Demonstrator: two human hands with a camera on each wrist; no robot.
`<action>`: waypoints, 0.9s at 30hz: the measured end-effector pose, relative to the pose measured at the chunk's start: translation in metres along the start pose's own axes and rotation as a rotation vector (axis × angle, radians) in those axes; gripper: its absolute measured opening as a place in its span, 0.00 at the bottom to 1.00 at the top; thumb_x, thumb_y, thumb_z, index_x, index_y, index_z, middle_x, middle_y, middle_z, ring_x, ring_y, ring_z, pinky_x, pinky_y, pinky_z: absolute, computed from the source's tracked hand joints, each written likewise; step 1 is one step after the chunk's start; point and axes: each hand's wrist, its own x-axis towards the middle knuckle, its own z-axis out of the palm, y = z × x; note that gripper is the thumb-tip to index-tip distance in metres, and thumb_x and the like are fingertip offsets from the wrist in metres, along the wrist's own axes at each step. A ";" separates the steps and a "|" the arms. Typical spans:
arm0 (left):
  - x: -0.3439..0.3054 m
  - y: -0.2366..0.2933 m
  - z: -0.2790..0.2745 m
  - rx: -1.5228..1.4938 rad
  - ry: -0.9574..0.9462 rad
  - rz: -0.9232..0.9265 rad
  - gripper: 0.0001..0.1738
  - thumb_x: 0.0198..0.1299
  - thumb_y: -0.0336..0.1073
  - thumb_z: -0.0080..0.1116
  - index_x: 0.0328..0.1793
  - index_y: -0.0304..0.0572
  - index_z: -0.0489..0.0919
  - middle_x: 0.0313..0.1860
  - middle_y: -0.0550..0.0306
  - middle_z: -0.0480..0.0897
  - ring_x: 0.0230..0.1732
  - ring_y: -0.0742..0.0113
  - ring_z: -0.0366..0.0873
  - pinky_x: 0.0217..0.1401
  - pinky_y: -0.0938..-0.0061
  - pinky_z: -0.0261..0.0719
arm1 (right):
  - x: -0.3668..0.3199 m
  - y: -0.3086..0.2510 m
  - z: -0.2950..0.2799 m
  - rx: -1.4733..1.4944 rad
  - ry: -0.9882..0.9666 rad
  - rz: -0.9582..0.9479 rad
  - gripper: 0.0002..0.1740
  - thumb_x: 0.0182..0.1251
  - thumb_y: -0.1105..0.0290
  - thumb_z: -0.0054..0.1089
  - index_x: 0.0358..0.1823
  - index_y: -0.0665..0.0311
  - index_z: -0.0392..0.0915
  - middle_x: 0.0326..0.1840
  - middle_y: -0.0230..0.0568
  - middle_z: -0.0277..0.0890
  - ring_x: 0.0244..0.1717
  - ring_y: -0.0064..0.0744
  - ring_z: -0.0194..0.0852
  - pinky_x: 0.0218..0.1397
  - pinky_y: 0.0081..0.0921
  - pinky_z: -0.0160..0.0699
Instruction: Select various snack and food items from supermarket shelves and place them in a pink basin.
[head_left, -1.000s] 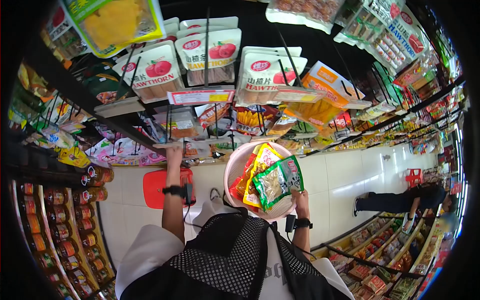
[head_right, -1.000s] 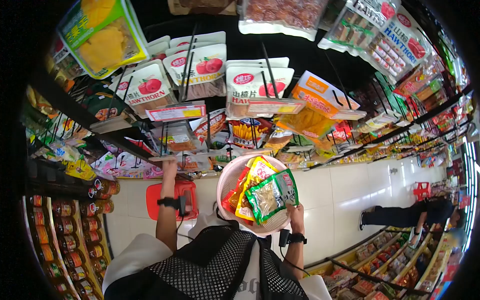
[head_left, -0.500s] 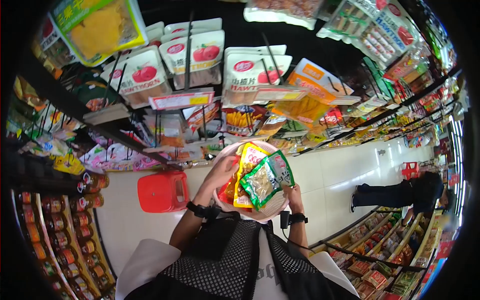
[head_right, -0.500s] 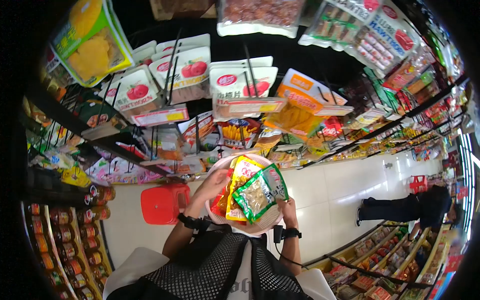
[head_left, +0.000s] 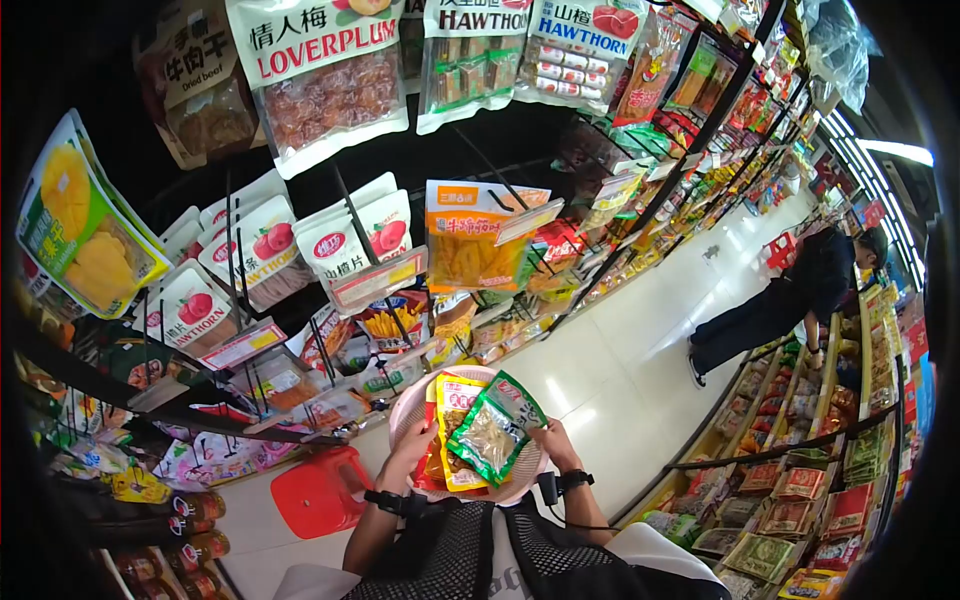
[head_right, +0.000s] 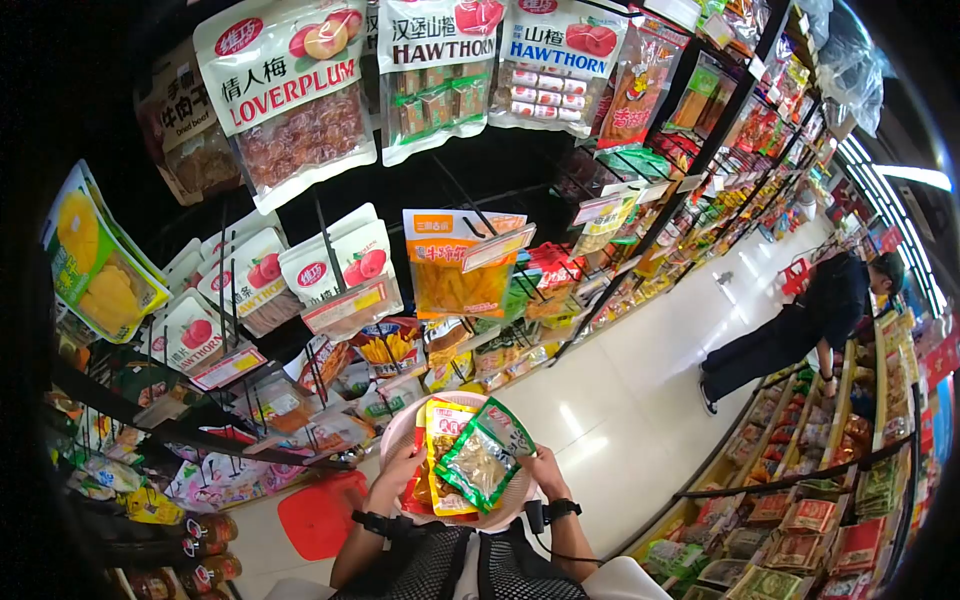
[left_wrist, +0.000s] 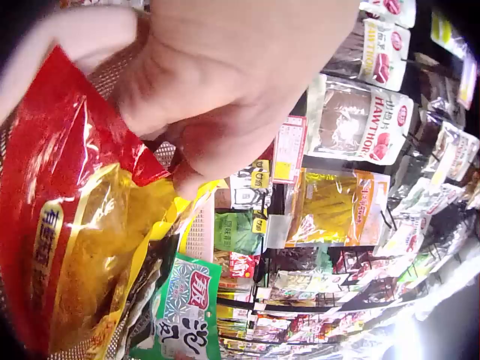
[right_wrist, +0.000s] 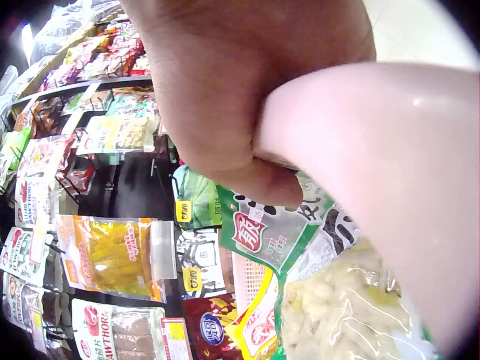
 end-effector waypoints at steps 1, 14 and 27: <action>0.000 0.005 0.005 0.011 0.002 0.007 0.23 0.67 0.44 0.48 0.62 0.38 0.70 0.54 0.53 0.75 0.53 0.67 0.71 0.55 0.71 0.69 | 0.007 -0.002 -0.004 0.009 -0.004 0.000 0.14 0.52 0.80 0.52 0.41 0.68 0.79 0.35 0.30 0.78 0.35 0.20 0.72 0.43 0.18 0.71; -0.071 0.131 0.102 0.746 0.613 0.326 0.15 0.66 0.40 0.44 0.51 0.38 0.74 0.40 0.39 0.79 0.45 0.42 0.76 0.45 0.63 0.71 | 0.057 -0.015 -0.093 0.079 -0.088 -0.102 0.12 0.51 0.80 0.53 0.39 0.69 0.79 0.35 0.33 0.79 0.34 0.22 0.73 0.42 0.20 0.71; -0.038 0.147 0.205 0.632 0.722 0.478 0.15 0.66 0.41 0.46 0.47 0.35 0.75 0.34 0.40 0.79 0.37 0.44 0.76 0.41 0.62 0.72 | 0.102 -0.032 -0.243 0.148 -0.125 -0.025 0.17 0.48 0.83 0.50 0.43 0.73 0.77 0.37 0.39 0.79 0.36 0.27 0.75 0.42 0.23 0.73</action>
